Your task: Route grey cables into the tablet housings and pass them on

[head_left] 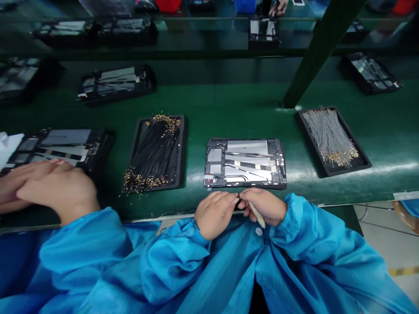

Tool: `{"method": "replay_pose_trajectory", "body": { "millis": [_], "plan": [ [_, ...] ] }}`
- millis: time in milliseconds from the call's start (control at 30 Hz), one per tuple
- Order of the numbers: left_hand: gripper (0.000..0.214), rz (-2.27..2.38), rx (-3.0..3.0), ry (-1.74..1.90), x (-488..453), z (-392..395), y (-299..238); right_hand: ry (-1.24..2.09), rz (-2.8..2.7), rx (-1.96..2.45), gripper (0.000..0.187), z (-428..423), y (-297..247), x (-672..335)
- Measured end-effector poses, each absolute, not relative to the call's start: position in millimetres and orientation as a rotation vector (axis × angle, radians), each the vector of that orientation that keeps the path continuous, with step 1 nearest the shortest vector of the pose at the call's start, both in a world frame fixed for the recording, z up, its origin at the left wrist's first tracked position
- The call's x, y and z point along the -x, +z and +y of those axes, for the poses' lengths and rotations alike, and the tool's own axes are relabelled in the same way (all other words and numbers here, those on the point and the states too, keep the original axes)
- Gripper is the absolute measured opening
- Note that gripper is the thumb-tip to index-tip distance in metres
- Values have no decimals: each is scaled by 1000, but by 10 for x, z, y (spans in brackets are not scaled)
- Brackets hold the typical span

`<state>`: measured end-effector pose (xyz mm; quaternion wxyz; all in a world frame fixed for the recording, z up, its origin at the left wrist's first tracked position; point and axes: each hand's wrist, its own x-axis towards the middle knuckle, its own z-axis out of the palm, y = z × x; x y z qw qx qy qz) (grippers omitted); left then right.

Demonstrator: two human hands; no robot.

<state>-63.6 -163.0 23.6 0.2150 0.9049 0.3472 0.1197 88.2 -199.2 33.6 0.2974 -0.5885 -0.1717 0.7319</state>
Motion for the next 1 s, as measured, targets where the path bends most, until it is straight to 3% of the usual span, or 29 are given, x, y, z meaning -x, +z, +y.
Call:
{"method": "replay_pose_trajectory", "body": {
  "millis": [167,333,567,1000],
  "plan": [
    [27,1136,-2582,418,617,-1523,101,1629,-433,1681,15,-1799,375,-851],
    [26,1171,-2731,427,628,-1424,-65,1209,-531,1707,36,-1616,297,-847],
    [22,1141,-2790,551,644,-1423,-102,684,-910,1614,31,-1701,87,-752],
    [23,1141,-2816,501,634,-1406,-73,601,-1044,1555,22,-1753,-34,-741]
  ]
}}
